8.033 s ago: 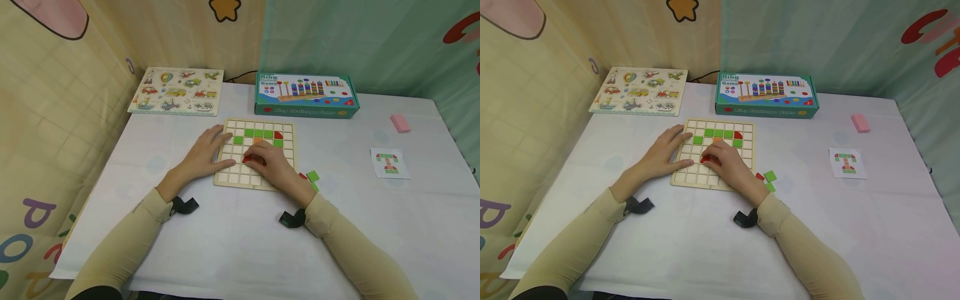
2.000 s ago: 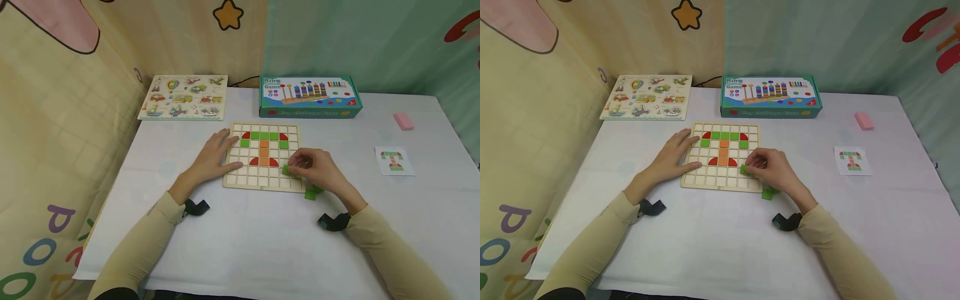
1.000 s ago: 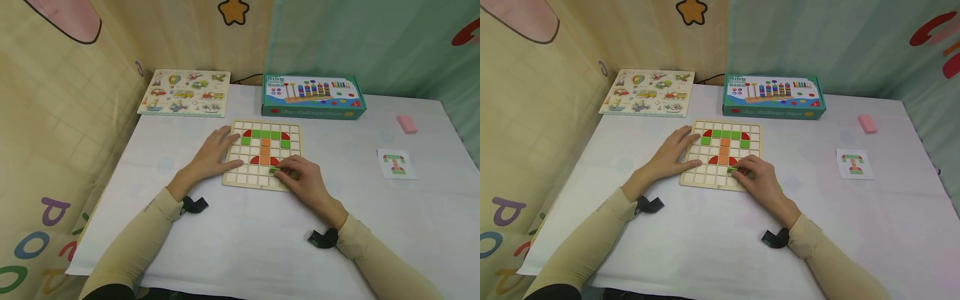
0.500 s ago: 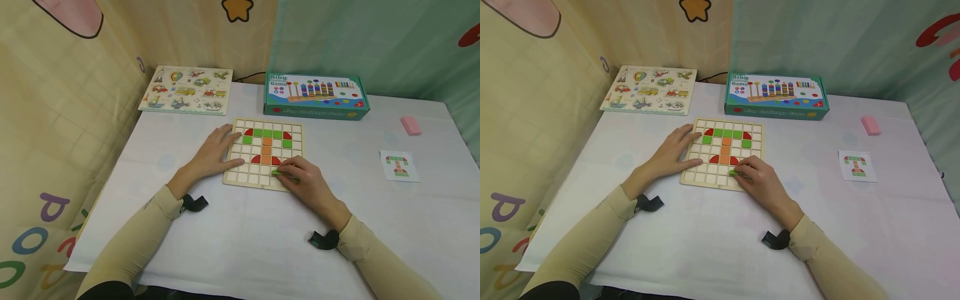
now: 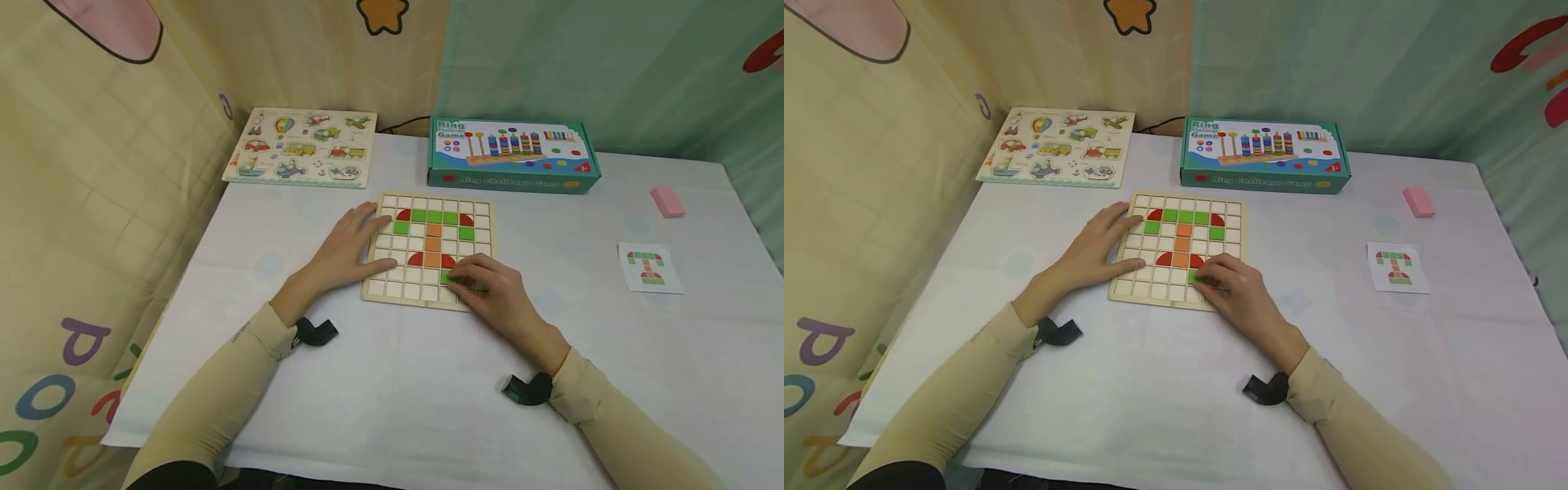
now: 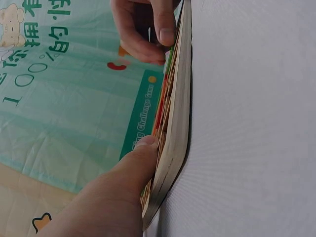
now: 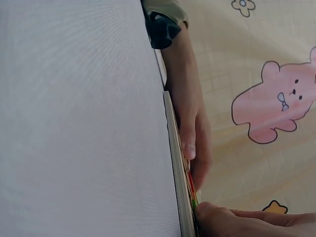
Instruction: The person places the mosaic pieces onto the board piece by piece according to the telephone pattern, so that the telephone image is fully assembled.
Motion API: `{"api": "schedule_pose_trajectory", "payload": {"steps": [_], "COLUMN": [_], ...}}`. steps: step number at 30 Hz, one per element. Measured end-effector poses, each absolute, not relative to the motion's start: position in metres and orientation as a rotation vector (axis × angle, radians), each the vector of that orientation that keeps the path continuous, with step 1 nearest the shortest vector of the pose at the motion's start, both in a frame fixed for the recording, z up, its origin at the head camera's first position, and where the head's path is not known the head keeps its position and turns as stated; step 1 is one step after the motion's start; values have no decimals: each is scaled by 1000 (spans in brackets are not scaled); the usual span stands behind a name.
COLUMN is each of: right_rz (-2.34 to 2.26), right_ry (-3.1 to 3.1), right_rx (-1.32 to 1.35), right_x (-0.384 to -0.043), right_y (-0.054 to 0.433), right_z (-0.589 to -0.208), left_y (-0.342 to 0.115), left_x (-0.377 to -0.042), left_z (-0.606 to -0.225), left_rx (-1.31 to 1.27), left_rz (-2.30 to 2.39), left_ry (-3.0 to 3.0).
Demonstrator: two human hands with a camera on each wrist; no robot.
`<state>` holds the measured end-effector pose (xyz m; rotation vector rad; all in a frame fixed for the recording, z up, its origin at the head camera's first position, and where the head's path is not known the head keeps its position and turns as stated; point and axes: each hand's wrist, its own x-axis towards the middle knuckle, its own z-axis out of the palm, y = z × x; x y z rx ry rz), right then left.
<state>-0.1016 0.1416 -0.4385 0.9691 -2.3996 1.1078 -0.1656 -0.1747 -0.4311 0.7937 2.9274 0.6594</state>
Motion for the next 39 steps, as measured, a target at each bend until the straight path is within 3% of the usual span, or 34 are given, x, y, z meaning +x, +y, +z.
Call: {"api": "schedule_pose_trajectory", "payload": {"steps": [7, 17, 30, 39], "right_rz": [1081, 1146, 1081, 1173], "right_ry": [-2437, -2402, -3061, -3260], "right_rx": [834, 857, 622, 854], "right_x": [-104, -105, -121, -122], "right_y": [141, 149, 234, 254], "right_z": [-439, -434, -391, -386], "left_y": [-175, -176, -175, -175], "left_x": [-165, -165, -166, -166], "left_z": [-430, -430, -431, -432], "left_rx": [812, 809, 813, 795], "left_rz": [680, 675, 676, 668], "left_ry": [2925, 2930, 2931, 2931]}}
